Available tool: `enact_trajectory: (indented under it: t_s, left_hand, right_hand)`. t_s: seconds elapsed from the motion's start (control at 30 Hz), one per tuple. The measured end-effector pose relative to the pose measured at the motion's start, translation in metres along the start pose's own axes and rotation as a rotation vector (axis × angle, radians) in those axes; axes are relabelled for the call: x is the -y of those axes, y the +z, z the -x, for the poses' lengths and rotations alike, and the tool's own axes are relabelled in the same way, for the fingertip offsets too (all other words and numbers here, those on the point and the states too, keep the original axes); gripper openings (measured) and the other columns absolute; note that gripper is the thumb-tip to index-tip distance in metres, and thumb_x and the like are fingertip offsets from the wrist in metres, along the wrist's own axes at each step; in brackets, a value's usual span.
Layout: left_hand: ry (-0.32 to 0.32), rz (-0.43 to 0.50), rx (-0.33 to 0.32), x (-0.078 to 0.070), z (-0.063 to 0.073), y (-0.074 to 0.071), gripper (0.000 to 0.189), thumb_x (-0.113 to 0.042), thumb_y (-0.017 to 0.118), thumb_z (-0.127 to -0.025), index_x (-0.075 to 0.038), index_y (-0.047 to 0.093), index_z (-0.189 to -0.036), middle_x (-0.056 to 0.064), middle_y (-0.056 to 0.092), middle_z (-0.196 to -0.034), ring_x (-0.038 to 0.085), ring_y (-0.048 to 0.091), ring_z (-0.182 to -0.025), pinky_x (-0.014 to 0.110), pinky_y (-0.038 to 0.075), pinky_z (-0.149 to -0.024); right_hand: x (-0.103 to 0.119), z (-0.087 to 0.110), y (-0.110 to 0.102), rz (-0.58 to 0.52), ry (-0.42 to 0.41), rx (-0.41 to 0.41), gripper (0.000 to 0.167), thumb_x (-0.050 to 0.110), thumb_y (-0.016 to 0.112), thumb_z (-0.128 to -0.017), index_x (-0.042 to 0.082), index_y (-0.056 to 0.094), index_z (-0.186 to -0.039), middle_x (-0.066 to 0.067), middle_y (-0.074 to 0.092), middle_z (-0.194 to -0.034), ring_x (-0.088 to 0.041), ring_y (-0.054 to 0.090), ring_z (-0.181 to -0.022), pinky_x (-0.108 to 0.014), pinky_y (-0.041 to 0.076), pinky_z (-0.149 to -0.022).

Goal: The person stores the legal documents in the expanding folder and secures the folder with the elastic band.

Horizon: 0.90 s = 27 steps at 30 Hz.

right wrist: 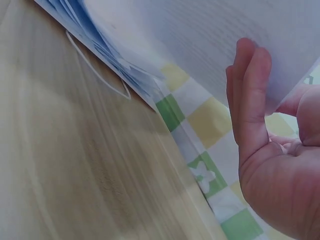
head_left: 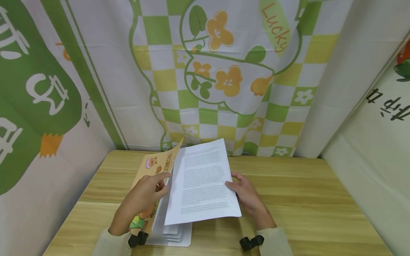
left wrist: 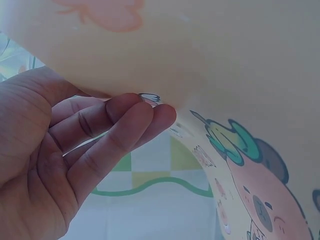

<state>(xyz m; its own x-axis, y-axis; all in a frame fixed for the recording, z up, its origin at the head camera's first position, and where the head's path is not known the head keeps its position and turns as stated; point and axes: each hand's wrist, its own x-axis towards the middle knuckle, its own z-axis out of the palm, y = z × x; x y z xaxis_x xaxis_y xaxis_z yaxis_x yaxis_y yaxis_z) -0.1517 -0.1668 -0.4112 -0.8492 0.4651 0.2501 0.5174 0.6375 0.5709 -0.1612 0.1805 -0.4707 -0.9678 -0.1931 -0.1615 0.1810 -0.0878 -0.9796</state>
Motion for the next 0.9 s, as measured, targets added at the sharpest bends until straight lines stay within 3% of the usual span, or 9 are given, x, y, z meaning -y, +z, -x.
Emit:
enact_trajectory:
  t_s: [0.47, 0.9]
  left_hand:
    - [-0.012, 0.002, 0.020, 0.000, -0.001, 0.002, 0.034, -0.001, 0.066, -0.092, 0.002, 0.068, -0.126, -0.014, 0.046, -0.064, -0.002, 0.033, -0.052, 0.021, 0.035, -0.052]
    - [0.017, 0.036, 0.021, -0.003, -0.002, 0.005, 0.033, 0.001, 0.064, -0.093, 0.001, 0.068, -0.126, -0.013, 0.047, -0.066, -0.002, 0.034, -0.052, 0.022, 0.035, -0.052]
  right_hand:
    - [-0.009, 0.005, 0.023, -0.025, -0.029, 0.034, 0.050, 0.005, 0.059, -0.102, -0.008, 0.038, -0.146, -0.021, 0.072, -0.104, -0.018, 0.072, -0.079, -0.027, 0.055, -0.061]
    - [-0.021, 0.003, 0.050, -0.012, -0.028, 0.106, 0.047, 0.009, 0.057, -0.105, -0.004, 0.037, -0.145, -0.024, 0.071, -0.109, -0.023, 0.073, -0.084, -0.031, 0.058, -0.065]
